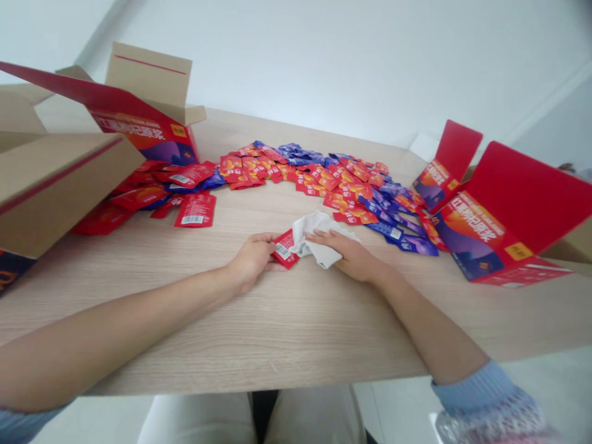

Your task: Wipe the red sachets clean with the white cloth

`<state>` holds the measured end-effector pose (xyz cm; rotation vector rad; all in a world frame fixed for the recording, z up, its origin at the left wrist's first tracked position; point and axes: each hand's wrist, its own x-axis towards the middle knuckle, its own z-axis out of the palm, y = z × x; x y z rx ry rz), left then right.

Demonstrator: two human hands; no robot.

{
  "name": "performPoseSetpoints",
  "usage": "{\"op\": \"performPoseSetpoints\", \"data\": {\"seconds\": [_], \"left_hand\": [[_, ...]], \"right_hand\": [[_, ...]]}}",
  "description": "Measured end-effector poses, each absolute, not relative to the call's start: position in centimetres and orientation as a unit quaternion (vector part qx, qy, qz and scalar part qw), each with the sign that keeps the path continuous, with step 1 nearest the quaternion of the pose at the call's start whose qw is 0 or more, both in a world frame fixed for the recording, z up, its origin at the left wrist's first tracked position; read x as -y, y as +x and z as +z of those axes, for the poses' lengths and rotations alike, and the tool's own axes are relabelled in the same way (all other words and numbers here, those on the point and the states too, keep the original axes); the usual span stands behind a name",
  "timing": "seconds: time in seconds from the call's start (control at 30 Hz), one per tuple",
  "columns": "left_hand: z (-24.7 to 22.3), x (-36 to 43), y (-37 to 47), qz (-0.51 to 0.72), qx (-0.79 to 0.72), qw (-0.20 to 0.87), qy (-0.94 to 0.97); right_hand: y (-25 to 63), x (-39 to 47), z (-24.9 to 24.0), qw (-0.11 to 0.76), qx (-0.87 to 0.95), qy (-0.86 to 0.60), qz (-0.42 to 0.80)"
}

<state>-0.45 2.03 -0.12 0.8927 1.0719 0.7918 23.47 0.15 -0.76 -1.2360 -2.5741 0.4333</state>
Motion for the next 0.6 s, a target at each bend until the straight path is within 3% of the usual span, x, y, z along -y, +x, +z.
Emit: {"op": "performPoseSetpoints", "data": {"seconds": [0.2, 0.37, 0.5, 0.6], "left_hand": [[0.0, -1.9, -0.5, 0.348, -0.477, 0.700, 0.403], [-0.1, -1.8, -0.5, 0.351, -0.472, 0.701, 0.403], [-0.9, -1.7, -0.5, 0.390, -0.454, 0.698, 0.394], [-1.6, -1.7, -0.6, 0.428, -0.397, 0.717, 0.380]], "right_hand": [[24.6, -1.3, -2.0, 0.119, 0.849, -0.510, 0.066], [23.3, 0.5, -1.6, 0.190, 0.816, -0.542, 0.064], [19.8, 3.1, -0.7, 0.225, 0.847, -0.473, 0.087], [17.5, 4.0, -0.7, 0.167, 0.898, -0.393, 0.104]]}}
